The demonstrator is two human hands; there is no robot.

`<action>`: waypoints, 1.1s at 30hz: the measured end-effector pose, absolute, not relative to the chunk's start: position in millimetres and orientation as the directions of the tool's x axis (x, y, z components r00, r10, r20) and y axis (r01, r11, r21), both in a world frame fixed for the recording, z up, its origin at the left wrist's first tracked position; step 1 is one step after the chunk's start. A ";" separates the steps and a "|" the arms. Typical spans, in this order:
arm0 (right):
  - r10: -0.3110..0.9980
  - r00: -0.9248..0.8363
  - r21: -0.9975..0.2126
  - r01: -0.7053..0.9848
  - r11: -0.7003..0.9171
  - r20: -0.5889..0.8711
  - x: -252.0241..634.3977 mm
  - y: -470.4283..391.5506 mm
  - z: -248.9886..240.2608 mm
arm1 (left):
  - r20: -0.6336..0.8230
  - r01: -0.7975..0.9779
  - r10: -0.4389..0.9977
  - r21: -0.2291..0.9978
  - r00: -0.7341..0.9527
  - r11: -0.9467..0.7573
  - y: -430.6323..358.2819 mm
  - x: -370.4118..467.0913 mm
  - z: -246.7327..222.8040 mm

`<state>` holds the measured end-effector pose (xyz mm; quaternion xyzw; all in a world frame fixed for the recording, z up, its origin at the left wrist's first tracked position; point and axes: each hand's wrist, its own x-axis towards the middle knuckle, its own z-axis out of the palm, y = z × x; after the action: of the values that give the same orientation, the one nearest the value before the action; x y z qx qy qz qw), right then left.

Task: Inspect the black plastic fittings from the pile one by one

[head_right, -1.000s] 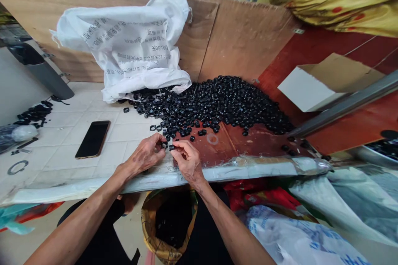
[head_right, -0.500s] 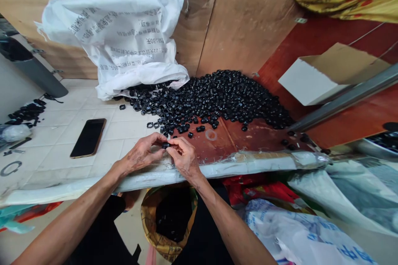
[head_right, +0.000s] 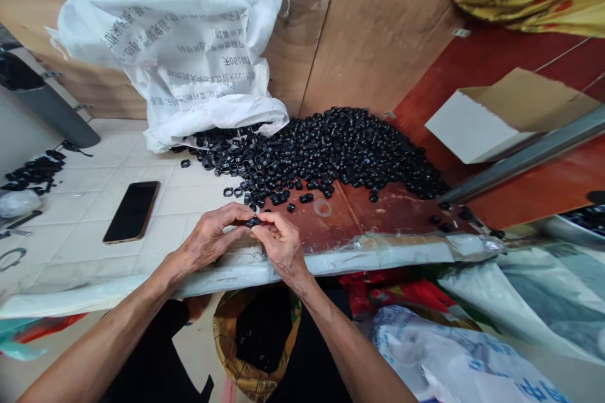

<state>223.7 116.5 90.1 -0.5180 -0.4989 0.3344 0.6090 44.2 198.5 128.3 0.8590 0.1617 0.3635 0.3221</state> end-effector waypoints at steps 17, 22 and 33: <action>0.891 0.391 -0.973 0.109 0.205 0.231 200.8 145.2 109.3 | 0.618 -0.011 0.523 0.651 0.587 -0.759 218.5 36.5 112.0; 0.900 0.356 -0.966 0.146 0.213 0.253 201.4 152.9 105.4 | 0.558 0.044 0.492 0.630 0.668 -0.776 232.9 29.0 115.0; 0.847 0.231 -0.851 0.356 0.385 0.479 202.5 119.4 118.6 | 0.432 0.138 0.725 0.802 0.537 -0.581 177.0 22.5 135.6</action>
<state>202.5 119.4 118.6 -0.5146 -0.5846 0.2071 0.5920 22.5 177.0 135.6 0.7952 0.2713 0.3976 0.3689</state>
